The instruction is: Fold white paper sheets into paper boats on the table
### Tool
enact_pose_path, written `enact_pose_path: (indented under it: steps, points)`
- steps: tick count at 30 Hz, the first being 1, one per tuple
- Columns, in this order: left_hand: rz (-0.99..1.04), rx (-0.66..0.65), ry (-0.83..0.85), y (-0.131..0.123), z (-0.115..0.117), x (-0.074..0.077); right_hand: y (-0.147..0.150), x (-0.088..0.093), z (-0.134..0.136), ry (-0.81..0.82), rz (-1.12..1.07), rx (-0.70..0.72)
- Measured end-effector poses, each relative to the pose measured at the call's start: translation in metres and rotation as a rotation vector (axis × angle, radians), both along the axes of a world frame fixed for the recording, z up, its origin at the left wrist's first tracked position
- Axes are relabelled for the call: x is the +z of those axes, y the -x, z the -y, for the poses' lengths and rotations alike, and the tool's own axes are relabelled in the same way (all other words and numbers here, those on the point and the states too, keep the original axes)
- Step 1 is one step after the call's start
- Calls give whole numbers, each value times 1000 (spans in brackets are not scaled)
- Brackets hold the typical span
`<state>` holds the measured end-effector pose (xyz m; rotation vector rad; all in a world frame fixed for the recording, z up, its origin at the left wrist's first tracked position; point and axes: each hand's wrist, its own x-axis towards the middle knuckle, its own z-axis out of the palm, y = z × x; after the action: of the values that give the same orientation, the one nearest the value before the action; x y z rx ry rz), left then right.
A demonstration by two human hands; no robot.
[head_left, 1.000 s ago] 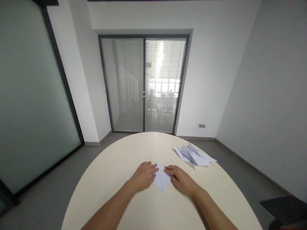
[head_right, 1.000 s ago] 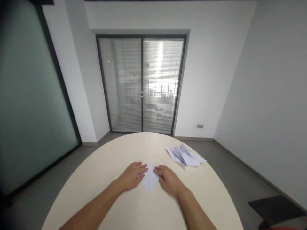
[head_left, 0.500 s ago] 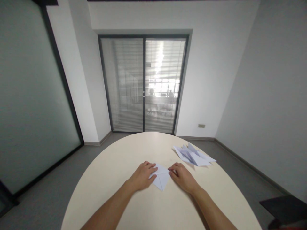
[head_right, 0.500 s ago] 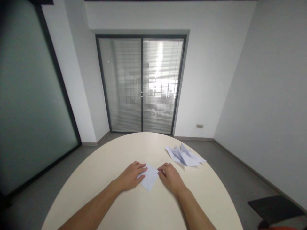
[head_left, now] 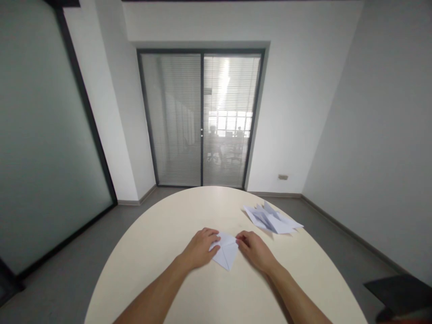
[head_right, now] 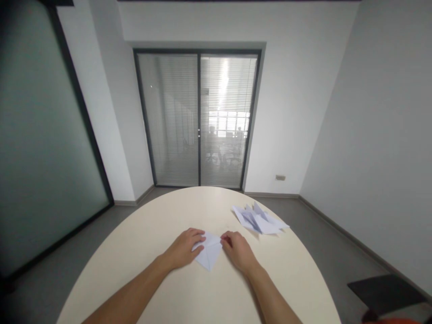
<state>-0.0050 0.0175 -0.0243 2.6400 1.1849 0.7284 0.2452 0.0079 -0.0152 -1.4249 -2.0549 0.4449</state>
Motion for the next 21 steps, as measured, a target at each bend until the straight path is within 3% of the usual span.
enact_pose_path:
  steps: [6, 9, 16, 21]
  points:
    - [5, -41, -13, 0, 2, 3, 5, -7, -3, 102, -269, 5]
    - [-3, -95, -48, 0, 4, 4, 4, -12, -8, 74, -345, -49]
    - [56, -138, -68, -6, 12, 7, 0, 1, -3, -277, -298, -196]
    - [291, -55, 24, -17, 12, 9, 6, 15, 9, -640, -99, -98]
